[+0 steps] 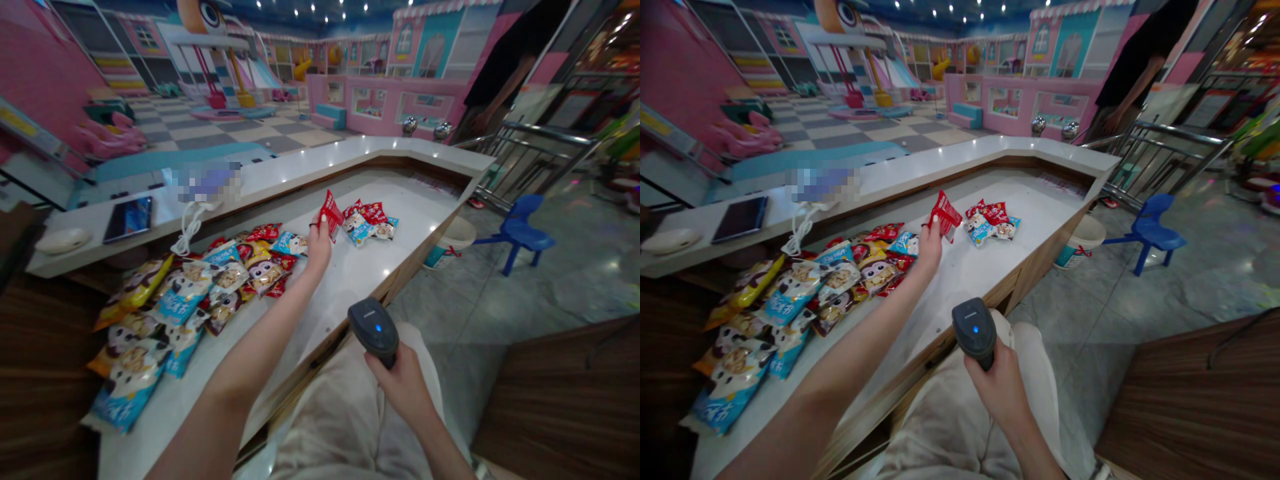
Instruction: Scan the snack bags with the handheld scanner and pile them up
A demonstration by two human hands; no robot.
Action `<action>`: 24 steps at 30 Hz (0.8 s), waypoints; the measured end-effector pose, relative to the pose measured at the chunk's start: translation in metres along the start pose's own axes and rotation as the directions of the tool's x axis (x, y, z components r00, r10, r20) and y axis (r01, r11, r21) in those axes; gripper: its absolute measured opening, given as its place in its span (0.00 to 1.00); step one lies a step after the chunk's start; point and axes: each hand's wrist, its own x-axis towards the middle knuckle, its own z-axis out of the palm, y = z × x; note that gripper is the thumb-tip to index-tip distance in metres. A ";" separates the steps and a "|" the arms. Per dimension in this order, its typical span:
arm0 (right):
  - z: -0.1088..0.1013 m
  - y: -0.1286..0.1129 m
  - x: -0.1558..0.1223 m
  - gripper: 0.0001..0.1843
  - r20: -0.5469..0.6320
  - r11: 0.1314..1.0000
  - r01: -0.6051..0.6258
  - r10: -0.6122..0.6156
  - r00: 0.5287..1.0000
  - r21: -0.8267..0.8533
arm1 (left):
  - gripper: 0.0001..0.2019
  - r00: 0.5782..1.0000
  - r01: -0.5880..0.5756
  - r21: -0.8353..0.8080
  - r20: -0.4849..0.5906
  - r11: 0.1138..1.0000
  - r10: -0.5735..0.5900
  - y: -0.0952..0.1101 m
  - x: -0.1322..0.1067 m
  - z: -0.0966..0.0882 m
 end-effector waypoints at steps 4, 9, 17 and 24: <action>-0.006 0.002 0.002 0.07 -0.023 1.000 -0.019 0.019 1.000 -0.011 | 0.29 0.944 -0.298 0.386 0.257 0.873 0.208 -0.021 0.028 0.047; -0.011 0.004 0.003 0.08 -0.032 0.999 -0.038 0.038 0.999 -0.004 | 0.33 0.839 -0.442 0.604 0.539 0.663 0.069 -0.047 0.029 0.074; -0.008 0.005 0.005 0.08 -0.025 1.000 -0.005 0.004 1.000 -0.011 | 0.36 0.812 -0.535 0.674 0.577 0.509 0.090 -0.019 0.016 0.038; -0.001 0.001 0.002 0.07 0.016 1.000 -0.004 0.004 1.000 0.007 | 0.31 0.881 -0.452 0.890 0.455 0.060 -0.128 -0.009 -0.009 -0.053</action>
